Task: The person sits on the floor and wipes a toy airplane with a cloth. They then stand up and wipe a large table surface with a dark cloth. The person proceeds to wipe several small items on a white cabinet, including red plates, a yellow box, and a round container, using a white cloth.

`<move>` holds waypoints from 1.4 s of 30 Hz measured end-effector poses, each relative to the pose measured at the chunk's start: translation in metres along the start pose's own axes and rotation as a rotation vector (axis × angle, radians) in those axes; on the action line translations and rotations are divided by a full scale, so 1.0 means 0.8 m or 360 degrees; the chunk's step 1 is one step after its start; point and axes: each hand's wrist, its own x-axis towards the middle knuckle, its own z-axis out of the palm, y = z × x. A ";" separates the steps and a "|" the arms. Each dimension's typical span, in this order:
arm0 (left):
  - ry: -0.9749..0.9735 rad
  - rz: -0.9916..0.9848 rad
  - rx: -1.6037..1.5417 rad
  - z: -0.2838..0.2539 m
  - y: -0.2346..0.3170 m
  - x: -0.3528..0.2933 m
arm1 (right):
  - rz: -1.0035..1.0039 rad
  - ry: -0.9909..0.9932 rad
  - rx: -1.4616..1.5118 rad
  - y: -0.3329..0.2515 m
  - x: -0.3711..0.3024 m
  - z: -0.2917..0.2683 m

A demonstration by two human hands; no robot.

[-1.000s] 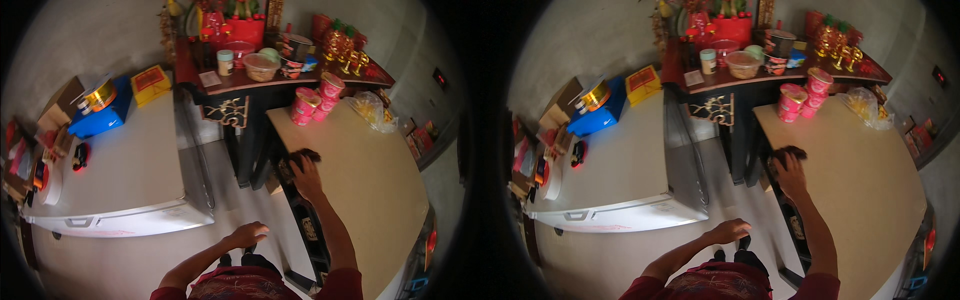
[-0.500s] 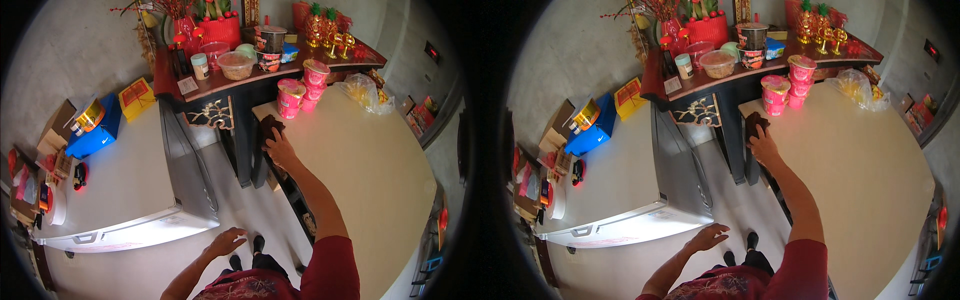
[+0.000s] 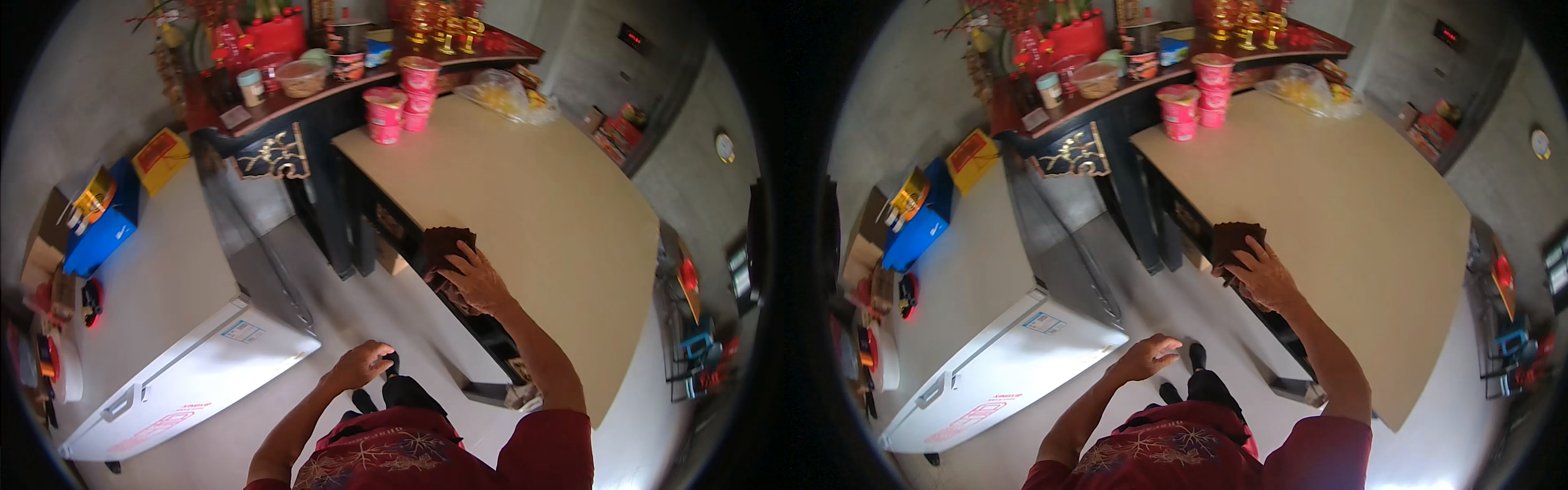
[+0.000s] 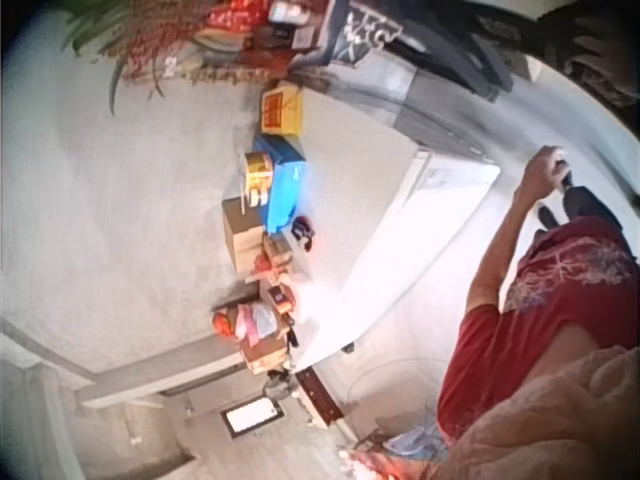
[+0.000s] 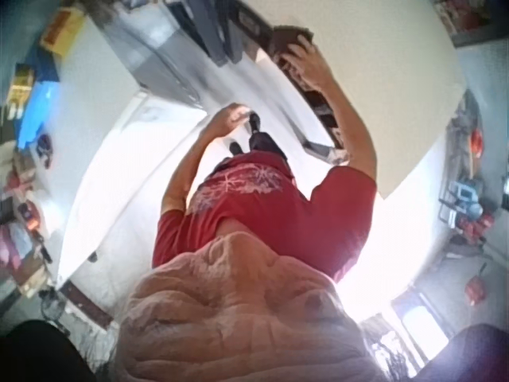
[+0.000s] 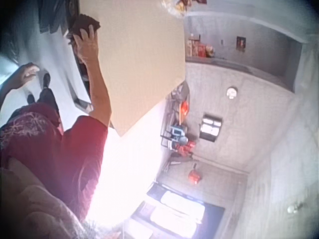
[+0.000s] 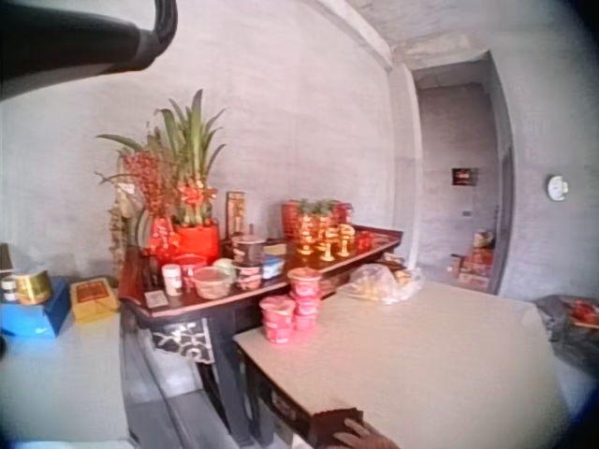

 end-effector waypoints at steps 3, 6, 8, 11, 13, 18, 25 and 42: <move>-0.0117 0.0111 0.0027 0.025 0.006 0.011 | 0.0371 0.0070 -0.0019 -0.007 -0.062 -0.011; -0.0229 0.0171 0.0031 0.041 0.017 0.021 | 0.0623 -0.0007 -0.0029 -0.022 -0.127 -0.038; -0.0276 0.0238 0.0003 0.050 0.018 0.028 | 0.0791 -0.0003 -0.0063 -0.027 -0.172 -0.047; -0.0298 0.0325 0.0043 0.051 0.022 0.033 | 0.1001 0.0125 -0.0160 -0.037 -0.236 -0.064; -0.0316 0.0287 0.0018 0.053 0.019 0.038 | 0.1088 0.0154 -0.0285 -0.038 -0.287 -0.072; -0.0312 0.0158 -0.0033 0.053 0.034 0.050 | 0.1405 0.0212 -0.0418 -0.006 -0.365 -0.081; 0.0119 0.0503 0.0139 0.076 0.109 0.104 | 0.1695 0.0278 -0.0669 0.109 -0.389 -0.085; -0.0315 -0.0001 -0.0253 0.350 0.125 0.130 | 0.1692 0.0403 -0.0891 0.318 -0.467 -0.088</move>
